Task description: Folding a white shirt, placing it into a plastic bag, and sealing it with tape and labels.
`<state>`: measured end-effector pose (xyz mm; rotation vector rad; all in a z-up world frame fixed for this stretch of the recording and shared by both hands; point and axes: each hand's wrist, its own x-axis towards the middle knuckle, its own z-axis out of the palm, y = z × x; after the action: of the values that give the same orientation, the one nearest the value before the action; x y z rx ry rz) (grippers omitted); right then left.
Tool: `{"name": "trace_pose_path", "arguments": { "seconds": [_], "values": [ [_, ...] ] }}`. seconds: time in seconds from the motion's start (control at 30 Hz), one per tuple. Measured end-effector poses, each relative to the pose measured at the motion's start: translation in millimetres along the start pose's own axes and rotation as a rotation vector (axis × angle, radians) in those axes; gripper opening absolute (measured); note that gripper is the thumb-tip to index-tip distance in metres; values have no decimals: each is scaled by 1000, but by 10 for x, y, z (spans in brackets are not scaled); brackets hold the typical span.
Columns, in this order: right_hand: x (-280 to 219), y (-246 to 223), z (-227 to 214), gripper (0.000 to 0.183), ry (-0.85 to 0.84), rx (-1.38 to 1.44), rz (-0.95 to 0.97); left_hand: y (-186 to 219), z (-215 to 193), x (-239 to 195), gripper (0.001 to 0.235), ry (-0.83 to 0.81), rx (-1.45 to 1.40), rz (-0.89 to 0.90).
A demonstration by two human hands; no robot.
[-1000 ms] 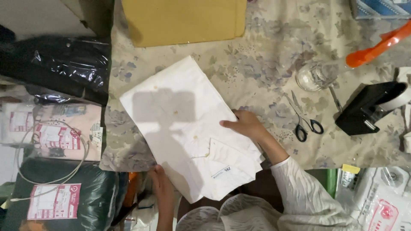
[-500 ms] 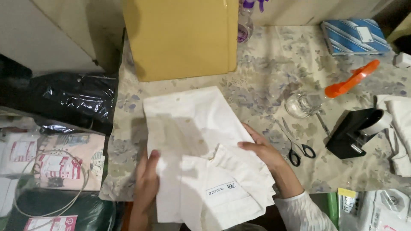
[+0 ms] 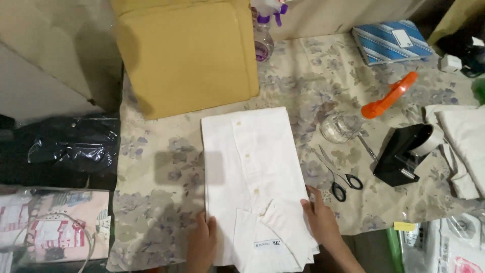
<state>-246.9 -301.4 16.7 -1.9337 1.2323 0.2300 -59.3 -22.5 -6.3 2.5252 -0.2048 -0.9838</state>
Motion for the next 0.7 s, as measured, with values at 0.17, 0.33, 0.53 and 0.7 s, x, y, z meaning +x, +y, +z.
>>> {"name": "trace_pose_path", "arguments": {
  "seconds": [0.17, 0.33, 0.53, 0.7],
  "values": [
    [145, -532, -113, 55, 362, -497, -363, 610, -446, 430, 39, 411, 272, 476],
    [441, -957, 38, 52, 469, -451, -549, 1950, -461, 956, 54, 418, 232, 1025],
    [435, -369, 217, 61, 254, -240, -408, 2247, 94, 1599, 65, 248, 600, 898],
    [117, 269, 94, 22, 606, 29, -769, 2086, 314, 1362, 64, 391, 631, 804]
  ]
}}
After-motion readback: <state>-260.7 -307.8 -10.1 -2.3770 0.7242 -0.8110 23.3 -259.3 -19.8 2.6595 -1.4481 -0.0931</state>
